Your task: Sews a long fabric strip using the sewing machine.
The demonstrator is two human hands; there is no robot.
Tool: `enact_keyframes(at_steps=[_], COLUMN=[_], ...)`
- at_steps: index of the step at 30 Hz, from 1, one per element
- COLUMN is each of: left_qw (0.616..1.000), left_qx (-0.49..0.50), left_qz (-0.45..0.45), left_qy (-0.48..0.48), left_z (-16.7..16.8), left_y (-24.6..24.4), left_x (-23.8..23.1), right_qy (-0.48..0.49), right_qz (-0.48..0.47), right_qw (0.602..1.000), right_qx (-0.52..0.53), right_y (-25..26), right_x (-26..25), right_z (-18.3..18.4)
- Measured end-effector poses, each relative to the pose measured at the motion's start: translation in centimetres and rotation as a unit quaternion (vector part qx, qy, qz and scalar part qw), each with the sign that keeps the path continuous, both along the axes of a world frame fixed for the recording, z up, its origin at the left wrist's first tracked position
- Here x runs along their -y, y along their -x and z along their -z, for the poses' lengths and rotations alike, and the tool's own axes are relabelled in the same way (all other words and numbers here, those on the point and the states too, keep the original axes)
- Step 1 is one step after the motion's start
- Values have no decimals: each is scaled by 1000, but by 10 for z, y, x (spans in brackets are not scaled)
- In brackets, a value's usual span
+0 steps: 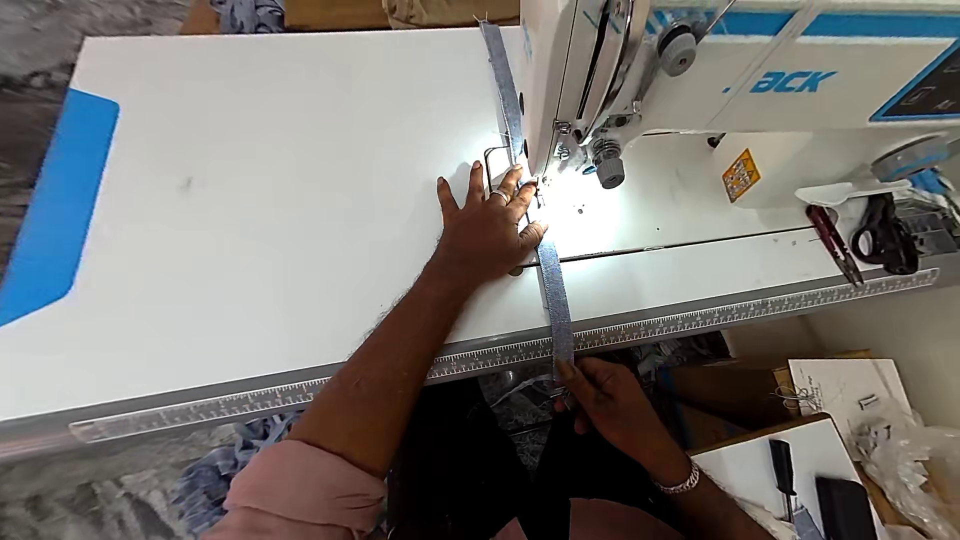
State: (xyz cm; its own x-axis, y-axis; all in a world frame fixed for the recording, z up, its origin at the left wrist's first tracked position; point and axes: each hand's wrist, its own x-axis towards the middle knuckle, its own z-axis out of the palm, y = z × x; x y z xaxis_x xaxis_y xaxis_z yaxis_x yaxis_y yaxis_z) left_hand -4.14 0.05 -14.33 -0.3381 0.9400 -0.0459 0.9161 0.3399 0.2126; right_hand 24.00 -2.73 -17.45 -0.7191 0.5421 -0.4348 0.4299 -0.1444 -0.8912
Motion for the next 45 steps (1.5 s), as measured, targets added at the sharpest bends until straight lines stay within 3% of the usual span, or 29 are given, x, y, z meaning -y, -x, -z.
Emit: enact_keyframes(at_steps=[4,13,26,34,36,39,40,42,44,45], left_qw=[999,995,998,999,999,999,999,1000,1000,1000], left_qx=[-1,-19,-11,-27,-26,-14,-12,-10,-5,-4], left_qz=[-10,67,52,-7,-19,-32,-33,-28,-25,-25], left_qy=[-31,-78,-47,-37,-27,-9,-5,-8,-15,-16], left_z=[2,10,4,6,4,-2,-3,-3,-2,-1], left_y=[-3,-61,-58,-29,-21,-14,-11,-8,-5,-3], left_x=[4,69,67,34,23,12,10,8,8,8], right_qy=[5,27,52,54,13,-151,-210,-336,-501,-538], right_qz=[-11,-45,-56,-74,-137,-272,-258,-125,26,55], right_qw=[1000,999,997,996,990,945,937,925,847,808], right_qx=[-1,-15,13,18,42,98,109,122,174,234], right_y=[-4,-5,-4,-3,-8,-27,-37,-55,-64,-65], right_x=[3,9,13,14,4,-38,-57,-100,-150,-175], right_z=[6,10,17,20,16,-18,-39,-85,-111,-113])
